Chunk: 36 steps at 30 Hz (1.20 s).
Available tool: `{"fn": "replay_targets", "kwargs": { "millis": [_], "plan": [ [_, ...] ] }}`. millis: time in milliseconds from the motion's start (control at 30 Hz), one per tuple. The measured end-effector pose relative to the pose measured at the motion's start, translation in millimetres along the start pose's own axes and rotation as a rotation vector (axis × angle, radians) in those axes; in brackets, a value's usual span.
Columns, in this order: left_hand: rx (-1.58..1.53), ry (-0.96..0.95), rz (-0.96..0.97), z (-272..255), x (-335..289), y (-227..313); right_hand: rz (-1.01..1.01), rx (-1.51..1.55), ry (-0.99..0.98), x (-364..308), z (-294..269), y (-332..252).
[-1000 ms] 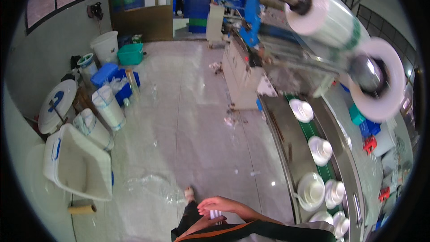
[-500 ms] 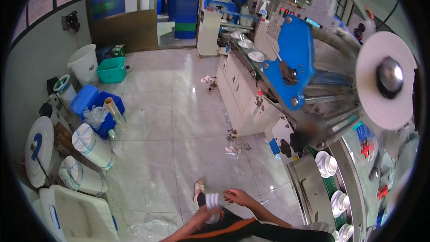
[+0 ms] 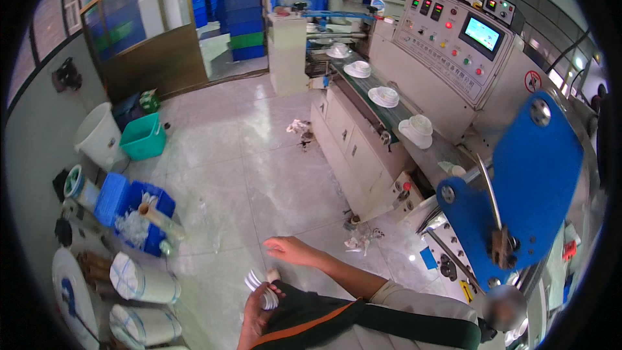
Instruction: The person places white ceramic spoons into small white bowls arranged on a moving conveyor belt. They repeatedly reach into a metal bowl to grab spoons and place them into each bowl as it passes. The person briefly walks to a control panel to press a button before returning to the assembly task.
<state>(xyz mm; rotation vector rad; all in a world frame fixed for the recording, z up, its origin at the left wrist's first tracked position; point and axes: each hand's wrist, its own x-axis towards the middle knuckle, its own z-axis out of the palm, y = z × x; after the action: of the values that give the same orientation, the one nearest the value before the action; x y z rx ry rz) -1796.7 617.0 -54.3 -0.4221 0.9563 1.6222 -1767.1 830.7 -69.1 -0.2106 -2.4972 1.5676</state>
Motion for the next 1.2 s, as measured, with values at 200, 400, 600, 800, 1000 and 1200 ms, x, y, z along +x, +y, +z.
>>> {"fn": "replay_targets", "kwargs": {
  "millis": [200,400,600,800,1000,1200],
  "plan": [
    [0.27,-0.281,-0.143,56,117,83,0.236,0.156,0.198,50,-92,70],
    [0.353,-0.297,-0.142,143,234,181,0.453,0.15,0.87,7,-247,124],
    [0.483,-0.412,-0.326,215,328,211,0.423,-0.063,1.28,4,-370,83],
    [0.566,-0.485,-0.525,294,396,179,0.435,-0.168,1.447,-12,-472,103],
    [0.581,-0.471,-0.545,386,450,150,0.477,-0.295,1.511,-28,-581,128],
    [0.611,-0.449,-0.486,463,467,140,0.389,-0.387,1.573,-35,-653,159]
  ]
}}
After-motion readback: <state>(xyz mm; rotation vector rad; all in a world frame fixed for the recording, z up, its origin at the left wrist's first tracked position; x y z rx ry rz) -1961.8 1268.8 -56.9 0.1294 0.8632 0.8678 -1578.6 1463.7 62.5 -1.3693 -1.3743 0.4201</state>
